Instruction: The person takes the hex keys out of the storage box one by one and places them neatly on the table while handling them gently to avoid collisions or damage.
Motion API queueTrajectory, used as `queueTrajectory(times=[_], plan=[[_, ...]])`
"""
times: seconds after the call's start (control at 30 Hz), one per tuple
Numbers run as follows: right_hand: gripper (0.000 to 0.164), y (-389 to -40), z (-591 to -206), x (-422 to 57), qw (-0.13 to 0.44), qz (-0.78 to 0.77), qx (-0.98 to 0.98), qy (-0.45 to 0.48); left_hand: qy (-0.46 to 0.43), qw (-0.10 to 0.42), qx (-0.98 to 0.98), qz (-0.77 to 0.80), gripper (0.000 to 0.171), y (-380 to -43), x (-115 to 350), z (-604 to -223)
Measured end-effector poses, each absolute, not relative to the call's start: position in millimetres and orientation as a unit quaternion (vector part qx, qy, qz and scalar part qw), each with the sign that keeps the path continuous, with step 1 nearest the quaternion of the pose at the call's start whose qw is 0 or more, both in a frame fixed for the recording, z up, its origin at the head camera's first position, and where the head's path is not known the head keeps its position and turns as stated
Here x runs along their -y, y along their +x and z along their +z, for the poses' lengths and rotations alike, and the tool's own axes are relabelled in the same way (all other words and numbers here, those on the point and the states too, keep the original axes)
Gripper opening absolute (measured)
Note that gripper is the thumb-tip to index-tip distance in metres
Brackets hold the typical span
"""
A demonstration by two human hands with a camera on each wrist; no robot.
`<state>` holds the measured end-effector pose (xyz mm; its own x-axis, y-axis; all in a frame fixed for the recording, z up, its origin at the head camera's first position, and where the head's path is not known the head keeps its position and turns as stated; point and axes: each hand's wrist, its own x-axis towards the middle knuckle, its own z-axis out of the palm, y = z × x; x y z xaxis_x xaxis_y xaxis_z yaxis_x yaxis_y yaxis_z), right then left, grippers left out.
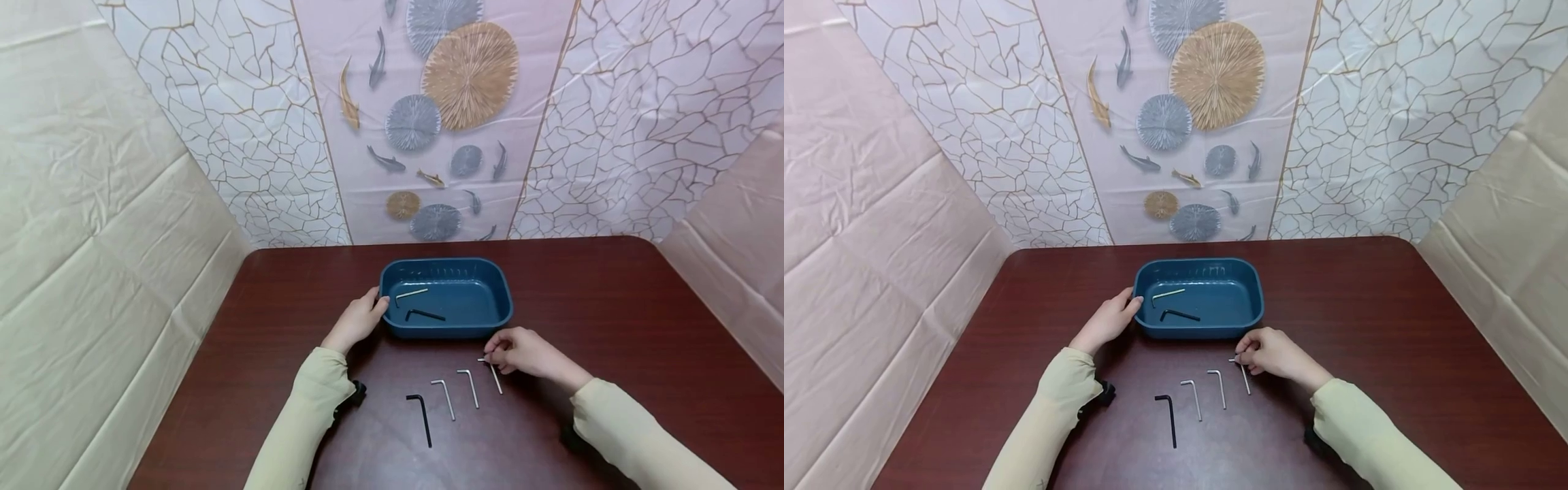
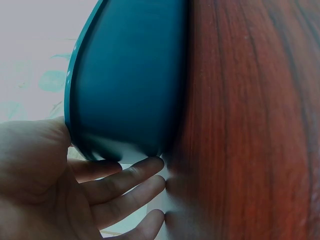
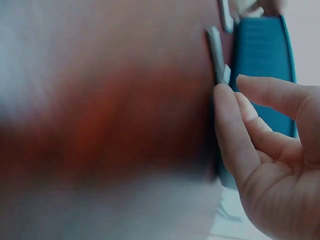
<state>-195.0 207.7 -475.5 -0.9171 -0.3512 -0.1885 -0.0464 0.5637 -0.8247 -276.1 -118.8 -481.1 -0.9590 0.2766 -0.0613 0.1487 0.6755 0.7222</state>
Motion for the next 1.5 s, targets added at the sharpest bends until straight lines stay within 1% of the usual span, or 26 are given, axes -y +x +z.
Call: queueTrajectory(times=[0.13,0.27,0.4,0.63,0.77,0.87,1.07,1.5], plan=[[0.014,-199,-460,-216,0.185,-0.464,-0.859,-0.111,0.111,0.087,-0.911,0.387,0.052,-276,120,-482],[0.015,-201,-445,-221,0.192,-0.46,-0.859,-0.115,0.106,0.08,-0.912,0.388,0.051,-276,122,-482],[0.019,-203,-436,-223,0.186,-0.455,-0.864,-0.112,0.108,0.076,-0.911,0.39,0.051,-277,122,-481],[0.016,-208,-425,-224,0.176,-0.436,-0.875,-0.118,0.109,0.081,-0.909,0.395,0.052,-277,120,-479],[0.021,-216,-415,-222,0.165,-0.424,-0.882,-0.122,0.11,0.081,-0.908,0.396,0.052,-278,120,-478],[0.024,-223,-409,-217,0.155,-0.421,-0.885,-0.125,0.113,0.081,-0.909,0.394,0.051,-278,120,-478],[0.023,-243,-409,-198,0.135,-0.405,-0.894,-0.137,0.114,0.085,-0.907,0.397,0.05,-278,119,-478],[0.017,-283,-411,-151,0.157,-0.394,-0.889,-0.174,0.115,0.084,-0.908,0.393,0.05,-275,118,-480]])
